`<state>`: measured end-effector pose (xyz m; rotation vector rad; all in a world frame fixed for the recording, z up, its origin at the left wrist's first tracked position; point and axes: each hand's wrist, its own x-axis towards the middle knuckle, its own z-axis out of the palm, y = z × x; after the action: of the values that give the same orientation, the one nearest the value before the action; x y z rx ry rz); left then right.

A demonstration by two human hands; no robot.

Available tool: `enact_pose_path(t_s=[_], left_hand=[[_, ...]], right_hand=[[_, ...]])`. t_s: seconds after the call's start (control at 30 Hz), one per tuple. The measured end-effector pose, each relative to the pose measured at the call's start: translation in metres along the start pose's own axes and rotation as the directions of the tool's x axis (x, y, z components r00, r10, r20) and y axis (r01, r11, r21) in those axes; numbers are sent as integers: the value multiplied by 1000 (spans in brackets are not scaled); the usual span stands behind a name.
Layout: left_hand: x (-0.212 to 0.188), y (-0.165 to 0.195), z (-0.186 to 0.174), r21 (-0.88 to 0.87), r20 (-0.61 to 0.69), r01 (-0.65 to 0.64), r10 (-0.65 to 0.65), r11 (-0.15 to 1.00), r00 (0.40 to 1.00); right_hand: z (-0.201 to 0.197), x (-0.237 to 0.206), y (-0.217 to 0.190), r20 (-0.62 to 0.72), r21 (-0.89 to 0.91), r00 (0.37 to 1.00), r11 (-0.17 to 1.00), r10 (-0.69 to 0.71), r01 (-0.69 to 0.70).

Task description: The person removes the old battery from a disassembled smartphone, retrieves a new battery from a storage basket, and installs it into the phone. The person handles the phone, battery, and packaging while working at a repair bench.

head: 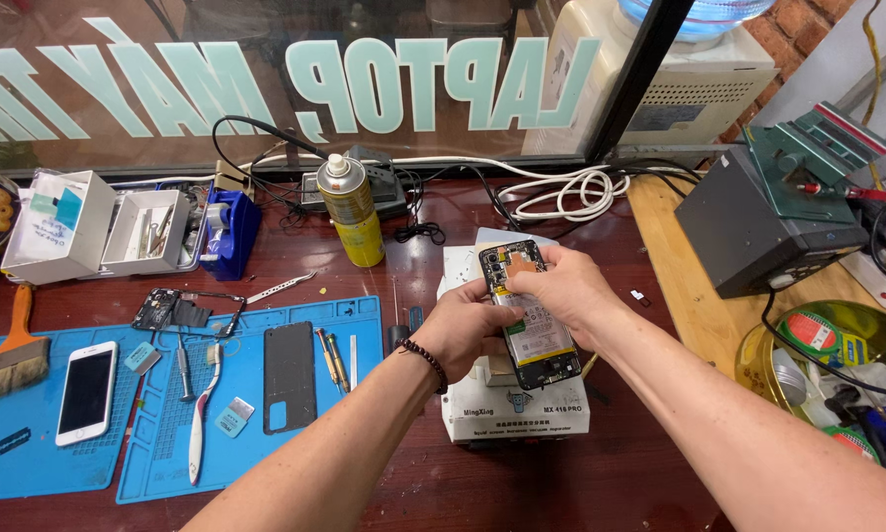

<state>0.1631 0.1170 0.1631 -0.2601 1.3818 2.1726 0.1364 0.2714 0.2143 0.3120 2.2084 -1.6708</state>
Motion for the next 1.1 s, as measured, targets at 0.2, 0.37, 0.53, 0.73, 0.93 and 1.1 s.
enact_pose_path(t_s=[0.2,0.37,0.53,0.73,0.93,1.1], left_hand=[[5,4,-1,-20,-8,-28,28,999,1000],[5,4,-4,-4,-27,-20,20,1000,999],[6,7,-4,-2,-26,-26,26,1000,999],[2,13,-3,45,-46,-21,23,999,999],[2,18,-5,91,-23,-21,23,996,999],[11,18,-12,102,-13,-4,5,995,1000]], right_hand=[[-1,-9,2,-156,-577,831,732,-534,361],[4,-15,5,-96,-681,614,501,-784,534],[12,-14,1,-107,-499,844,762,-526,412],[19,-15,-6,-103,-562,848,733,-521,382],[11,-10,-16,112,-679,794,538,-597,500],[8,-3,-18,230,-708,748,421,-622,568]])
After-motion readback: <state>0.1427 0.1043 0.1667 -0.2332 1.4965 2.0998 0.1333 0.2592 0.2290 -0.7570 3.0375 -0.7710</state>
